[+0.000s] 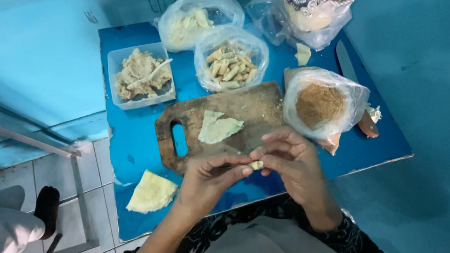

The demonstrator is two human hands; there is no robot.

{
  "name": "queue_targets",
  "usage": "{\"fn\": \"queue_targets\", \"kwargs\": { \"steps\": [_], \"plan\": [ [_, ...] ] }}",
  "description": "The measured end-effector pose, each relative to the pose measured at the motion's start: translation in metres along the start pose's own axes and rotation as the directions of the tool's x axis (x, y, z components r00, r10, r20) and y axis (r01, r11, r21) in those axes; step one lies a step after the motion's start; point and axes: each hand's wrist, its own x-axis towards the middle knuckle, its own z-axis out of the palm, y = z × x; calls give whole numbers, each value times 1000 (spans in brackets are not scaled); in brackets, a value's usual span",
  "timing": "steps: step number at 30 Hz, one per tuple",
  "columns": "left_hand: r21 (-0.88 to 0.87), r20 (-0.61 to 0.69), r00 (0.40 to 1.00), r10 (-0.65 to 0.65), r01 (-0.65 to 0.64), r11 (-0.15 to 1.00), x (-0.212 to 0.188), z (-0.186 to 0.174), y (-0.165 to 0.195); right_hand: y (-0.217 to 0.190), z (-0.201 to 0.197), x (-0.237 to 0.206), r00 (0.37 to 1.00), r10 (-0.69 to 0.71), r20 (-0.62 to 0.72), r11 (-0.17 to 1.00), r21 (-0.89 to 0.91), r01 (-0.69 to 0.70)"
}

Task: The person sits at a small blue table and fills square pastry wrappers with filling taken from a plastic container, folds the wrappers closed by hand on a wooden cutting board, and places the finished folded pastries into a plastic bag with other completed ones. They repeat this cycle continuously, occasionally repositioning the wrapper or reaching for more filling.

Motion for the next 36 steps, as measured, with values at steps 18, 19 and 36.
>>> {"fn": "queue_targets", "kwargs": {
  "steps": [18,19,36],
  "plan": [
    [110,-245,967,72,-46,993,-28,20,14,-2,3,-9,993,29,118,989,-150,-11],
    [142,-251,963,100,-66,988,-28,21,15,-2,4,-9,992,17,125,987,-160,4],
    [76,-280,957,79,-60,995,-9,7,-6,-16,5,8,981,-124,151,944,-285,164]
  ]
}}
